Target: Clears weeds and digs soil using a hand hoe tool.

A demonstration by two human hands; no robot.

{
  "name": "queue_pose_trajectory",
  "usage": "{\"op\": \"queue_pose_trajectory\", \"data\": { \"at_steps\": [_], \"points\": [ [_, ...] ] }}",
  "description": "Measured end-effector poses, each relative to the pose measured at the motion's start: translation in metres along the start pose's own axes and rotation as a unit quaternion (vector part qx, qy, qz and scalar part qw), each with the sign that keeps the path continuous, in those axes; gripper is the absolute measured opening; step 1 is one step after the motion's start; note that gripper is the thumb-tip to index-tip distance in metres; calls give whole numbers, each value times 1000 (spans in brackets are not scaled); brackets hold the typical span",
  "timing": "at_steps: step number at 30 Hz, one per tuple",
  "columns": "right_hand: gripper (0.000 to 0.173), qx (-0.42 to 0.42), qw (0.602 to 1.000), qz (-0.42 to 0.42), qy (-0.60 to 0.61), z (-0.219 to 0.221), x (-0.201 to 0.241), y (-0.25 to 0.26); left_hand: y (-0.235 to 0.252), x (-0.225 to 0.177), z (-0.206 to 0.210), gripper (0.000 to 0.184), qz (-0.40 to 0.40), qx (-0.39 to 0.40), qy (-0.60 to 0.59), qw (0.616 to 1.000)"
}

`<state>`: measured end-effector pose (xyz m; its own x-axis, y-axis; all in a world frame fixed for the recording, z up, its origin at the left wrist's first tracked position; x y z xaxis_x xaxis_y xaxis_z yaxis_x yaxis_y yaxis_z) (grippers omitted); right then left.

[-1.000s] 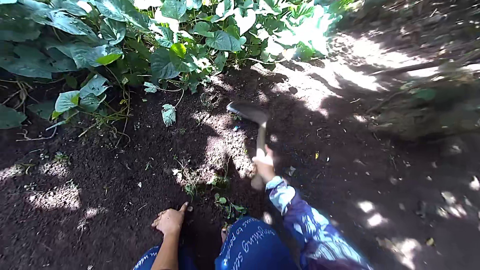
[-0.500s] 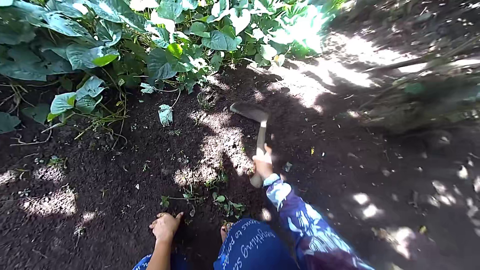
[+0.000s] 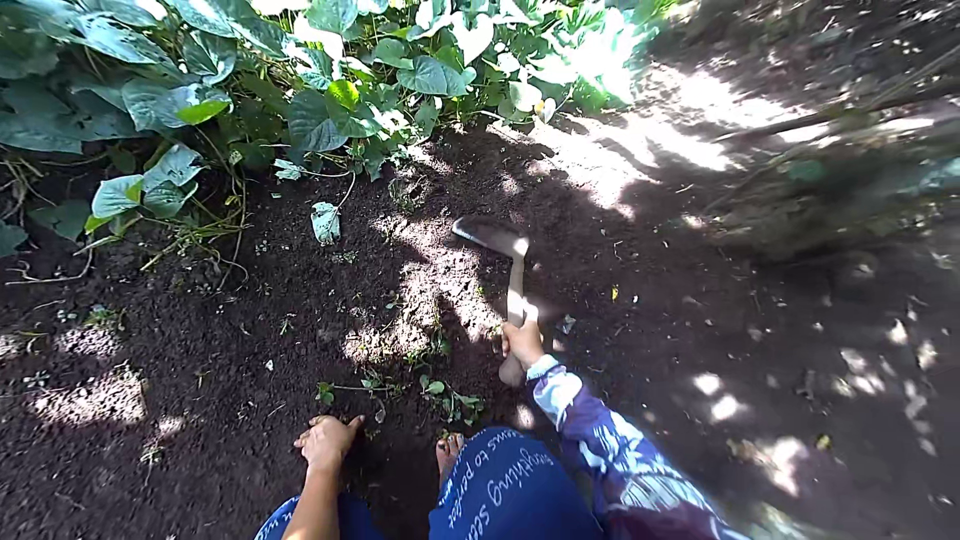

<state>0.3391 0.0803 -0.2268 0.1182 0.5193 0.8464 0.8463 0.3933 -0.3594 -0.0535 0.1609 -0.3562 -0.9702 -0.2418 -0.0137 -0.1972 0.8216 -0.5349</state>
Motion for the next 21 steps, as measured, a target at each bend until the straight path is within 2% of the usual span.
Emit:
{"op": "queue_pose_trajectory", "data": {
  "at_steps": [3,5,6,8,10,13,15,18,21],
  "points": [
    [88,-88,993,15,80,17,25,24,-1,2,0,107,2,5,-8,1000],
    [80,-113,991,35,61,27,7,21,-2,5,-1,104,6,3,-25,1000],
    [72,-96,994,39,21,27,-15,9,-1,6,-2,102,10,0,-31,999],
    [87,-5,996,49,-71,14,-64,-28,1,9,-2,96,16,1,-37,999],
    [92,71,987,68,-131,-7,-102,-67,0,9,-1,93,13,6,-42,999],
    [88,99,988,45,-112,-32,-109,-86,0,11,-2,89,14,5,-69,998],
    [86,69,994,16,-78,-40,-81,-76,1,12,-4,83,19,11,-90,996],
    [85,-52,998,21,32,-35,-44,-42,-4,16,-5,79,29,28,-97,994],
    [91,-149,985,54,73,-20,-42,-12,-4,17,-6,78,44,26,-95,994]
  ]
}}
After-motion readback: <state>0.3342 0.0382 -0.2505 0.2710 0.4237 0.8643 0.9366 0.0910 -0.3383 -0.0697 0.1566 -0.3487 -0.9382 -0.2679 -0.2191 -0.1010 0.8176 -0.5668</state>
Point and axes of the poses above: each hand's wrist, its own y-axis towards the middle knuckle, its own z-axis out of the palm, x = y × z, the point moved 3 cm from there along y, towards the middle knuckle, and after that the axes turned 12 degrees about -x, right-handed, at the moved point
